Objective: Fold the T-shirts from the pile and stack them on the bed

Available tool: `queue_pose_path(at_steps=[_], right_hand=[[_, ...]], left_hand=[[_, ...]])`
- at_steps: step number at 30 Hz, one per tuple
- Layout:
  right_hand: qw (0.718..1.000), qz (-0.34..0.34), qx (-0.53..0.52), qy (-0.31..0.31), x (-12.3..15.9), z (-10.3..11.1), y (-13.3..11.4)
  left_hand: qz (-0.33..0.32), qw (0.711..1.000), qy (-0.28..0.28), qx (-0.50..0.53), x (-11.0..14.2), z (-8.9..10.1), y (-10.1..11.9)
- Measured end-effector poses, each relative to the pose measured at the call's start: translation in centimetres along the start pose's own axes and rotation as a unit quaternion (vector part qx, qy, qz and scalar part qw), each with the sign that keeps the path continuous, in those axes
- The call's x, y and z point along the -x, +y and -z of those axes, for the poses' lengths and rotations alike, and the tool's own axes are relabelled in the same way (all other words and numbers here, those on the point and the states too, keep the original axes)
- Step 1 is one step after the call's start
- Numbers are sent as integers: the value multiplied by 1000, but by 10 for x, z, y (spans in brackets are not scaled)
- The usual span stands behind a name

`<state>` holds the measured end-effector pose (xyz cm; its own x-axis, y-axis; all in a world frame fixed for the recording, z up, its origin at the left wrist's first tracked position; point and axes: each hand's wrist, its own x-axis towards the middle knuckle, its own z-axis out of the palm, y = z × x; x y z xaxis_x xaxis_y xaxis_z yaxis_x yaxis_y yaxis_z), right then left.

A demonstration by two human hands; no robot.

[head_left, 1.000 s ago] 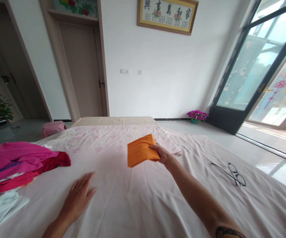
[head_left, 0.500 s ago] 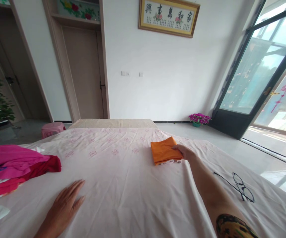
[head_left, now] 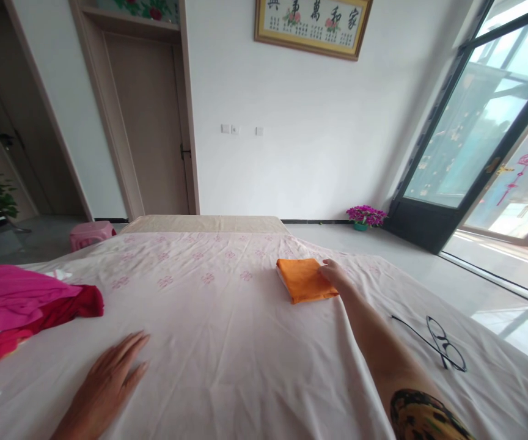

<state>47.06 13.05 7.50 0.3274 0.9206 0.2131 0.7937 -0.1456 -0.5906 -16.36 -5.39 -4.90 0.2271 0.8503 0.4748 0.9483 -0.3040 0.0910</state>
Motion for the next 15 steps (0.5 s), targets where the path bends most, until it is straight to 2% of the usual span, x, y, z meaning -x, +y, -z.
queue_pose_path(at_steps=[2,4,6,8,10,15], right_hand=[[1000,2,22,10,7,-4,-4],[998,56,33,-18,17,-8,-11],[984,144,46,-90,31,-10,-17],[959,219,68,-168,47,-11,-23],[941,255,90,-204,62,-11,-28],[934,302,121,-145,91,-15,-43]], left_hand=[[4,1000,1,3,-1,1,1],[7,1000,1,7,-1,3,2],[8,1000,1,10,-2,4,3],[6,1000,6,9,-3,5,5],[0,1000,9,6,-4,6,5],[-5,1000,12,-1,-4,8,6]])
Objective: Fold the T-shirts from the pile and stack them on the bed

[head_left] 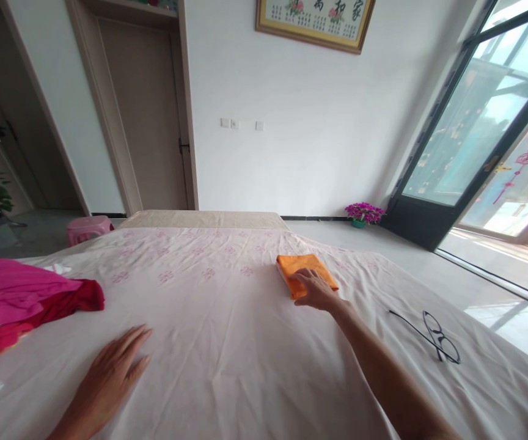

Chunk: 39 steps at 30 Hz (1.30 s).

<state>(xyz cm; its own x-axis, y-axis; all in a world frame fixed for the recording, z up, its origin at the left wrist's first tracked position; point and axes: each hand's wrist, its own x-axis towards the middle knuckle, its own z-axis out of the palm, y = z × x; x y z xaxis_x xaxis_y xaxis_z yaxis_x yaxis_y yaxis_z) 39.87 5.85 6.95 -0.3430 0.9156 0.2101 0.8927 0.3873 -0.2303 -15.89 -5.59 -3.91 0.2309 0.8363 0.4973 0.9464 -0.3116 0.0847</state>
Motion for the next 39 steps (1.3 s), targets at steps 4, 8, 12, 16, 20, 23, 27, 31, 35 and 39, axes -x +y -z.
queue_pose_path(at_steps=[4,8,12,16,20,23,27,31,35,39], right_hand=[[1000,-18,1,25,-3,0,-8],[998,-45,-44,2,-7,0,-4],[997,-43,-53,33,-7,-6,2],[996,-62,-43,56,-9,-13,5],[993,-106,-24,48,-14,-12,5],[991,-125,-35,41,-21,-10,7],[979,-133,-133,73,-22,-16,14],[958,-115,-219,146,-11,-26,16],[969,-113,-166,144,-2,-32,6],[955,-154,-173,184,0,-37,-4]], left_hand=[[1,1000,-5,-1,0,0,-1],[1,1000,-10,1,-1,-2,-3],[4,1000,-14,5,0,-2,-2],[9,1000,-21,4,0,-1,-1],[11,1000,-17,13,0,-1,0],[11,1000,-14,16,0,-1,-1],[9,1000,-13,16,0,0,1],[18,1000,-9,24,-1,3,4],[20,999,-14,23,-2,5,5],[20,1000,-13,18,-1,4,5]])
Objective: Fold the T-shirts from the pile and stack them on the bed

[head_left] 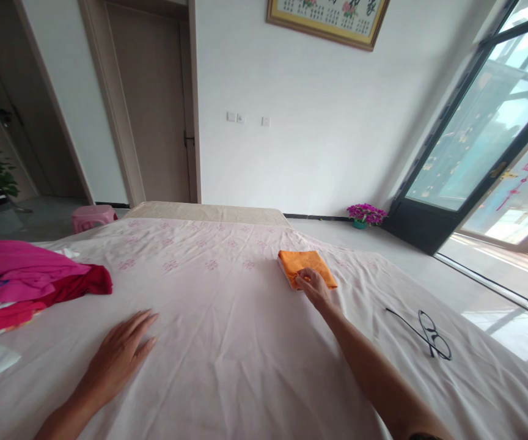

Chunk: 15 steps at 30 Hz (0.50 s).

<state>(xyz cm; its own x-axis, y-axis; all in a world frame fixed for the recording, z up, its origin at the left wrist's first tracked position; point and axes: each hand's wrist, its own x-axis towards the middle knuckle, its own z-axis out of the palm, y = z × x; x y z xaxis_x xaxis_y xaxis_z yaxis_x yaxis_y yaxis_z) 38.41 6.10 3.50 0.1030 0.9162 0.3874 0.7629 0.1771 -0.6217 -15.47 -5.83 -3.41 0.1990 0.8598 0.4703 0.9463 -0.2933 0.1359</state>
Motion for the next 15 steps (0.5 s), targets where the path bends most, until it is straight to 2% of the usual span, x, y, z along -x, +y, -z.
queue_pose_path(at_steps=[3,7,11,15], right_hand=[[997,-19,-66,41,2,-4,0],[994,0,-106,26,6,-1,3],[999,44,7,-29,9,4,0],[987,54,149,-14,8,3,-8]], left_hand=[[-3,1000,-2,-2,0,0,-1],[-9,1000,-6,-5,0,0,-1],[-1,1000,-4,-2,1,0,0],[-2,1000,-9,-11,1,0,0]])
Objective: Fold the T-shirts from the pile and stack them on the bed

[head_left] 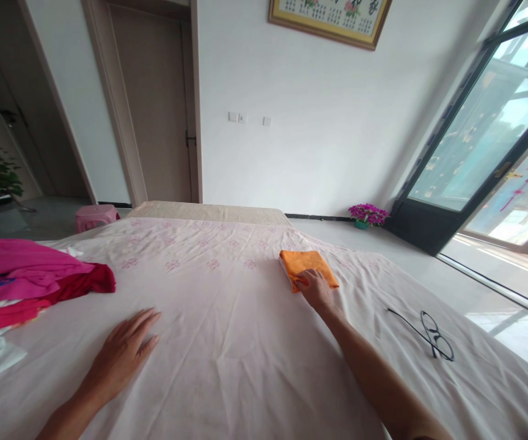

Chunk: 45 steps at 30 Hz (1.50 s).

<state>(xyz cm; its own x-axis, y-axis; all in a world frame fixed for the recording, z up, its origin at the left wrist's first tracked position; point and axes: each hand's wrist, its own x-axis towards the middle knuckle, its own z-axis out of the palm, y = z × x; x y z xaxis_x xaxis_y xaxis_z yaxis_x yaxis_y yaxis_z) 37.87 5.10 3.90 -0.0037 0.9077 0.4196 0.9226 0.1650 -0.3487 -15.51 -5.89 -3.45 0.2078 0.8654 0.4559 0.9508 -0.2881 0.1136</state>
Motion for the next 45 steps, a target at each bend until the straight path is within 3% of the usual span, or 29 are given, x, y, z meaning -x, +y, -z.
queue_pose_path(at_steps=[6,12,17,22,28,35,39,45], right_hand=[[994,-23,97,50,1,6,-9],[997,-73,24,14,-1,9,-5],[997,-12,-75,20,-6,2,8],[993,47,-108,-21,-3,8,13],[996,73,-18,-46,3,14,2],[996,35,78,28,4,7,-10],[978,80,187,39,7,5,-16],[953,143,266,-15,15,0,-24]], left_hand=[[-4,1000,7,10,-1,3,1],[0,1000,1,10,-1,3,2],[-6,1000,-6,-6,0,0,-1],[-8,1000,2,3,0,-1,-3],[4,1000,5,11,0,-1,-2],[-5,1000,8,12,1,-3,-3],[1,1000,7,17,1,-3,-4],[3,1000,3,15,0,-3,-4]])
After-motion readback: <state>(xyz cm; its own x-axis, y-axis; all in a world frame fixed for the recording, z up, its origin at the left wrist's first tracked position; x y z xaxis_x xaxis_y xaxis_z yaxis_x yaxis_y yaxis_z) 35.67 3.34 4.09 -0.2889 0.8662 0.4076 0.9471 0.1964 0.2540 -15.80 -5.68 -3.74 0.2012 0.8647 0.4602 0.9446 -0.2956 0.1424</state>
